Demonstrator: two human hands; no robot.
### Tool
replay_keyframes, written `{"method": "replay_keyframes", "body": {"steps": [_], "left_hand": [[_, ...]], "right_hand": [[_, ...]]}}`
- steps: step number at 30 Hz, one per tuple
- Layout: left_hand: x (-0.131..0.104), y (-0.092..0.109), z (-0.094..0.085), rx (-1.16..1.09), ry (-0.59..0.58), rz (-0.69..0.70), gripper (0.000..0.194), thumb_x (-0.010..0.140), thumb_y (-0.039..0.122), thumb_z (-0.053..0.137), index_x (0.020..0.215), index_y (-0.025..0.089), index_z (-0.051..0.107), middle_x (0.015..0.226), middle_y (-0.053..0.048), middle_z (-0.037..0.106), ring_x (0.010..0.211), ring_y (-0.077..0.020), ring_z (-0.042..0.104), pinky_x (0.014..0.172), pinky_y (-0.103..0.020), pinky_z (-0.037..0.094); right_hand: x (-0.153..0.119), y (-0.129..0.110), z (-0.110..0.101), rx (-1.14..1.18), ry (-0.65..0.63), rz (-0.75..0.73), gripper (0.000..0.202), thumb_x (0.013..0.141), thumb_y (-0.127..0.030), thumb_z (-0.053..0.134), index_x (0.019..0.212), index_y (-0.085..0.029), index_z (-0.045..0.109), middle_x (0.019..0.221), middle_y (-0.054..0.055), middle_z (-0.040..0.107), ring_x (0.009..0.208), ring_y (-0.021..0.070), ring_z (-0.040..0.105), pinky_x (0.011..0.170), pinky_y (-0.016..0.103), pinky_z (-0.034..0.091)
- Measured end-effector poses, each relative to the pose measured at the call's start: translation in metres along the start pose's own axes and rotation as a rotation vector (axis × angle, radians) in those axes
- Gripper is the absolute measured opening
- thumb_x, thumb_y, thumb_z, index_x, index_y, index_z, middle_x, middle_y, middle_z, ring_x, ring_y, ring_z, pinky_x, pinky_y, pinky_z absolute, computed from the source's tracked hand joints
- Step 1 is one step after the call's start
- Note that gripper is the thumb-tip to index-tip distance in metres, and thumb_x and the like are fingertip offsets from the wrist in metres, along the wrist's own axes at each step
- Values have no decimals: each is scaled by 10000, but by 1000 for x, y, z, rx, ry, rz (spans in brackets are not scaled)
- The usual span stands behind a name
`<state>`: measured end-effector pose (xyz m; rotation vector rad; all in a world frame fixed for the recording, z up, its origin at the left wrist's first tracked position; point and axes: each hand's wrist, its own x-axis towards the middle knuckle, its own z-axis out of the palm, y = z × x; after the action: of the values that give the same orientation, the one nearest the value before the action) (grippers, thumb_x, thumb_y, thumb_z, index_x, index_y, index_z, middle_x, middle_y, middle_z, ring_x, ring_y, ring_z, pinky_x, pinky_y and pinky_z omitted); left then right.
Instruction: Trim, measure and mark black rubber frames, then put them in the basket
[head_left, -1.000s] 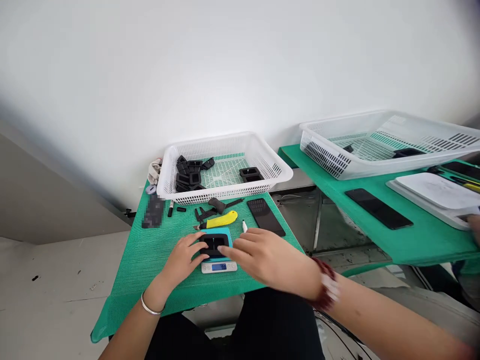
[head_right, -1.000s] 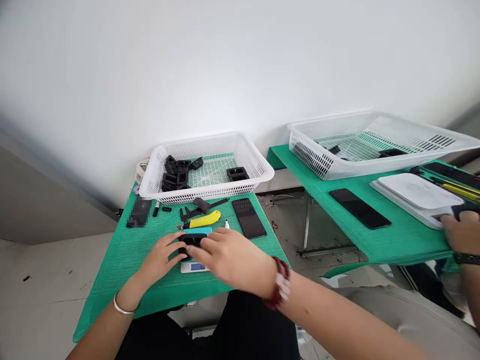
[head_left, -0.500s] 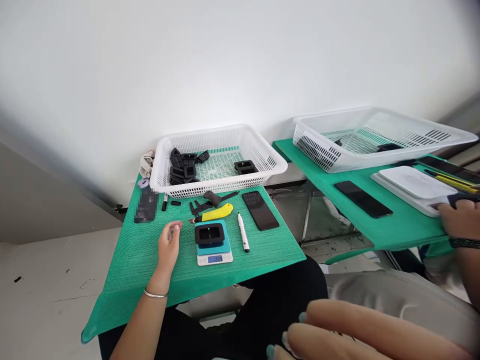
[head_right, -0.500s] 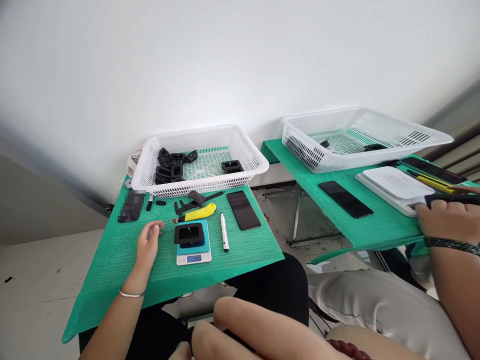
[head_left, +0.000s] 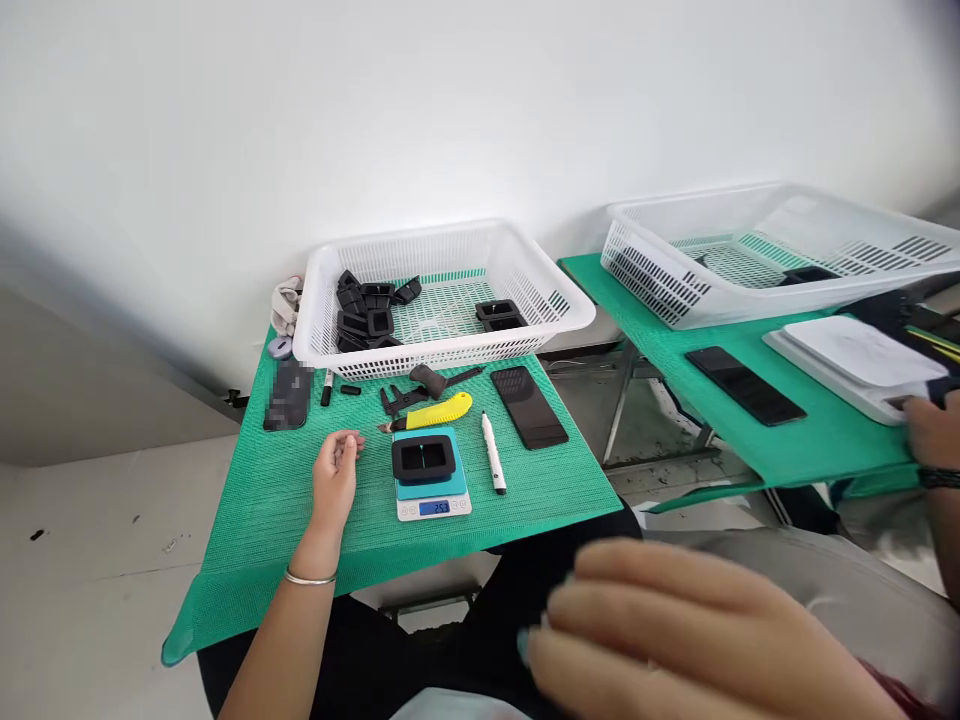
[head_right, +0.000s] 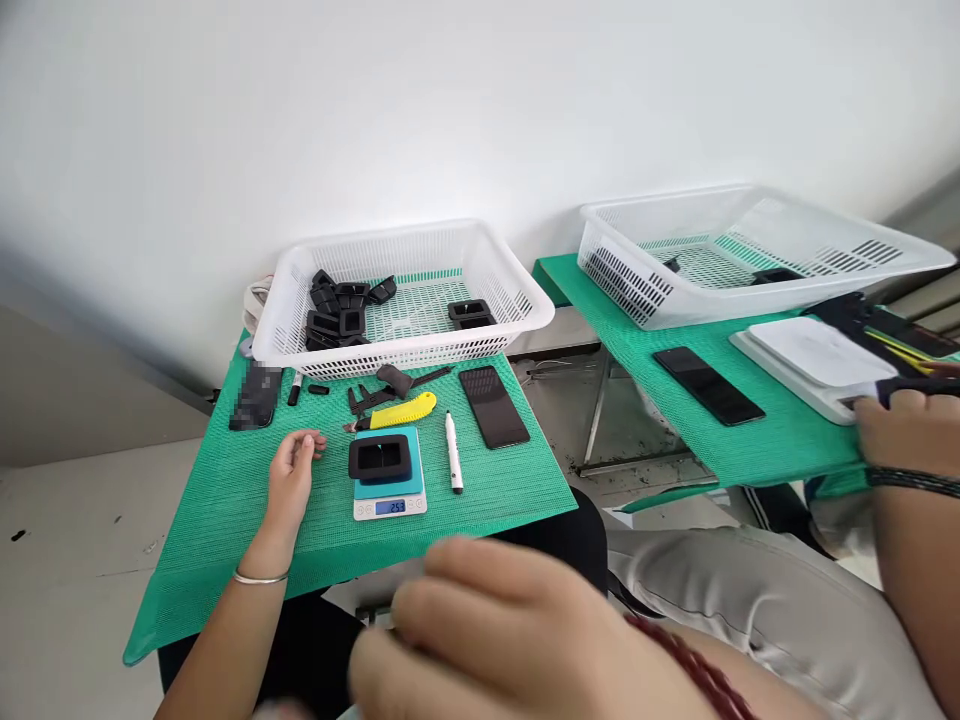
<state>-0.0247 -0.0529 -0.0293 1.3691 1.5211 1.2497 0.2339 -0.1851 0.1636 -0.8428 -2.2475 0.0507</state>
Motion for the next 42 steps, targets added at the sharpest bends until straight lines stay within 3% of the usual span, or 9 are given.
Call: {"method": "replay_keyframes", "body": {"steps": [3,5,9,12,20,26,33,37,42], "left_hand": [[-2,6,-1,18,-34,-15,342,873,513,469,957,204,590,934,-77,640,898,-212,612,821,-362,504],[-3,9,-1,29,-58,-42,353,878,520,453,972,209,591,962,-80,635,922,-217,604,831,-365,496],[-4,9,-1,33,-72,-49,355,889,520,428,970,212,586,973,-76,629,931,-214,596,832,-361,486],[-3,6,-1,22,-69,-25,370,894,525,411,968,206,585,960,-78,631,911,-209,598,804,-350,485],[-5,1,-4,56,-177,117,534,837,638,416,1124,201,530,1075,-117,612,1029,-245,583,832,-374,472],[-15,22,0,309,-440,336,724,705,494,700,1321,258,403,1302,-109,508,1249,-290,424,1024,-473,370],[-19,26,7,461,-508,314,645,767,365,675,1354,315,412,1307,-91,527,1259,-300,420,1020,-518,376],[-14,30,6,264,-555,331,409,817,331,624,1218,308,553,1245,-77,586,1228,-279,483,1025,-506,390],[13,39,14,-282,-449,85,566,775,444,647,1272,266,445,1210,-105,593,1123,-268,582,893,-413,516]], "right_hand": [[11,43,23,27,-49,10,294,880,-184,481,1149,-270,561,802,2,678,701,147,609,646,325,506],[9,83,50,-23,-31,145,241,885,-158,482,1089,-221,594,848,31,683,781,165,614,701,339,502],[1,151,107,-51,-279,204,230,850,-122,497,1019,-185,640,1037,72,673,995,225,603,882,422,474],[1,177,132,-79,-403,248,361,803,-48,481,1116,-168,614,1165,93,626,1080,252,569,941,450,436],[10,197,154,-36,-495,323,446,764,-60,507,1194,-158,571,1159,98,616,1036,239,570,935,429,436],[4,207,156,142,-361,388,373,773,-124,514,1133,-176,595,1089,81,617,1025,226,560,919,414,464],[2,212,143,336,-168,471,315,737,-145,502,1029,-202,605,1025,66,623,941,222,587,835,393,488],[3,211,136,471,-74,532,280,739,-147,501,992,-212,602,1009,57,626,901,210,599,779,364,493],[0,209,139,651,30,550,217,787,-316,623,979,-218,601,977,51,639,873,192,609,751,340,501]]}}
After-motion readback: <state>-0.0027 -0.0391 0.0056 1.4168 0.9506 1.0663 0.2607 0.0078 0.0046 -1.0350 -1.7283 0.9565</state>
